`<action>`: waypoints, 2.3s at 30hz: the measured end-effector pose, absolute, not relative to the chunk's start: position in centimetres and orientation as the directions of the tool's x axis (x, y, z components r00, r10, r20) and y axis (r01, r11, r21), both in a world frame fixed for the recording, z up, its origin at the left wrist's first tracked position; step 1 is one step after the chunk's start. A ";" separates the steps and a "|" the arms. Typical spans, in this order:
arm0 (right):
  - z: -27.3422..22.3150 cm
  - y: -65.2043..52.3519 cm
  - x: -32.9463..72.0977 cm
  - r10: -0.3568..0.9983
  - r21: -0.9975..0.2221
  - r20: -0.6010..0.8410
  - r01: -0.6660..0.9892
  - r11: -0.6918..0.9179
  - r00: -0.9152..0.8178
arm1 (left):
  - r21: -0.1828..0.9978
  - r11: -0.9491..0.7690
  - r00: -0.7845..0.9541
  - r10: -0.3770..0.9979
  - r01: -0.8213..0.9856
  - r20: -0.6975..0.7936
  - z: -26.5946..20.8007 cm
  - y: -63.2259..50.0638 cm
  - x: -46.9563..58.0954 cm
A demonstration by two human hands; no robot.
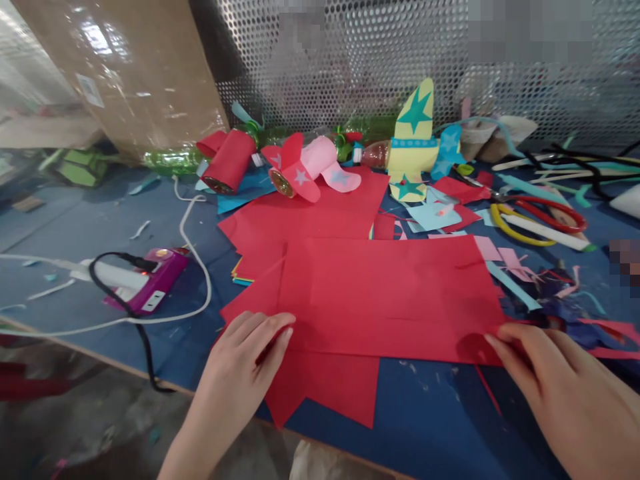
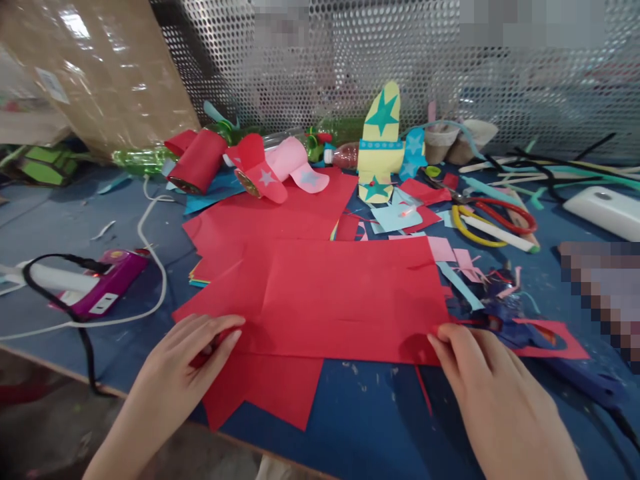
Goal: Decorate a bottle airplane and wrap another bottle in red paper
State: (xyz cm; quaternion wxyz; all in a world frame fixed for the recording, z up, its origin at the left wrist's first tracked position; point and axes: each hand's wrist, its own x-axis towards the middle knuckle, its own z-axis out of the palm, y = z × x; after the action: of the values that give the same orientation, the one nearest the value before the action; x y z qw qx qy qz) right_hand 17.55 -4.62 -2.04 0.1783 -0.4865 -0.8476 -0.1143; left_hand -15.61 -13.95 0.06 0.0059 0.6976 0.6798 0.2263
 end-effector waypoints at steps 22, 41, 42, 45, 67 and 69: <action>-1.1 -4.5 16.7 0.719 0.217 0.385 0.814 0.539 -0.579 | -0.165 -0.485 0.507 0.851 0.859 0.138 1.0 -13.3 -15.3; -1.8 -4.5 17.3 0.690 0.200 0.404 0.794 0.574 -0.601 | 0.077 -0.512 0.492 0.850 0.856 0.190 2.2 -13.2 -11.1; -1.7 -4.5 17.3 0.689 0.199 0.403 0.793 0.576 -0.602 | 0.090 -0.533 0.509 0.838 0.842 0.200 2.1 -13.2 -10.9; -1.5 -4.4 17.2 0.680 0.199 0.414 0.789 0.581 -0.605 | 0.093 -0.559 0.528 0.817 0.824 0.230 1.5 -13.1 -10.4; -1.3 -4.3 17.0 0.705 0.184 0.408 0.809 0.558 -0.580 | 0.020 -0.538 0.528 0.833 0.842 0.166 0.6 -13.1 -9.5; -1.5 -4.3 17.1 0.717 0.161 0.413 0.819 0.550 -0.562 | 0.013 -0.549 0.536 0.821 0.836 0.196 0.6 -13.0 -9.4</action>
State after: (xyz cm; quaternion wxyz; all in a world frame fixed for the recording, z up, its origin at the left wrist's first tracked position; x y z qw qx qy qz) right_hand 17.09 -4.35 -1.50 0.1512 -0.4428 -0.8673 -0.1698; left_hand -9.38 -13.01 0.59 -0.0411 0.8755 0.4730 0.0898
